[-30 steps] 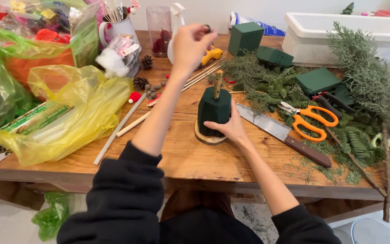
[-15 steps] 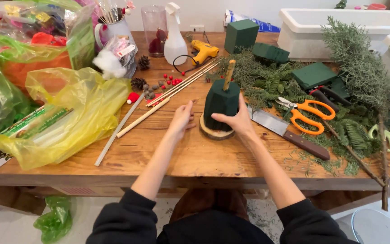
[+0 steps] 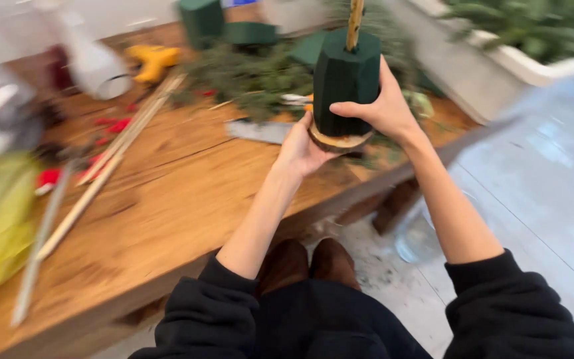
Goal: The person prepares a floral arrangement base by soaking floral foam in water, mounting it onto a wooden stand with a stick, and then trimming evergreen branches using scissors.
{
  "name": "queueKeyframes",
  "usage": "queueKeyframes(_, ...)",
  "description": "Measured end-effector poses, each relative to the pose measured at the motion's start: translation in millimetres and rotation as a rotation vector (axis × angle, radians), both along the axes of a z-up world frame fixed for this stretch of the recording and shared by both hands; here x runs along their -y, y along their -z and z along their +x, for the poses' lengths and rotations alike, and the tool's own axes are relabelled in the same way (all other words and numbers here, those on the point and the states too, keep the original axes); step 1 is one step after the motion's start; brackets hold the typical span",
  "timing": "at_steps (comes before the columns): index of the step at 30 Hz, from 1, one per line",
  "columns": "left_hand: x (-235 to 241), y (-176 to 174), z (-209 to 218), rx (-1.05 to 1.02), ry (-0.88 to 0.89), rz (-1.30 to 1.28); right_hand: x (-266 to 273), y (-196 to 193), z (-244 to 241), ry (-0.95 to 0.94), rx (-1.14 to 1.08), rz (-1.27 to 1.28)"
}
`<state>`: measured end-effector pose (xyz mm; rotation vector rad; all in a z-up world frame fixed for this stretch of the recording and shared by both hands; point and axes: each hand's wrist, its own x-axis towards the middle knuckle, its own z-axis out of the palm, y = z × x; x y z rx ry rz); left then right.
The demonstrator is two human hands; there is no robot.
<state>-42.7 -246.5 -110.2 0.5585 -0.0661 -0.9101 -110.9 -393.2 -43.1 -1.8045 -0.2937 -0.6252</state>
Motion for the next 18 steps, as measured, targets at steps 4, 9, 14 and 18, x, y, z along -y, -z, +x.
queueKeyframes(4,135,23,-43,-0.065,0.192,-0.011,101,-4,-87,0.253,-0.048,-0.066)
queueKeyframes(9,267,40,-131,-0.102,0.451,0.047,212,26,-191,0.628,-0.204,-0.066)
queueKeyframes(14,377,78,-158,0.059,0.474,0.222,300,80,-239,0.781,-0.222,0.092)
queueKeyframes(18,480,169,-133,0.380,0.238,0.509,337,108,-252,0.829,-0.278,0.365)
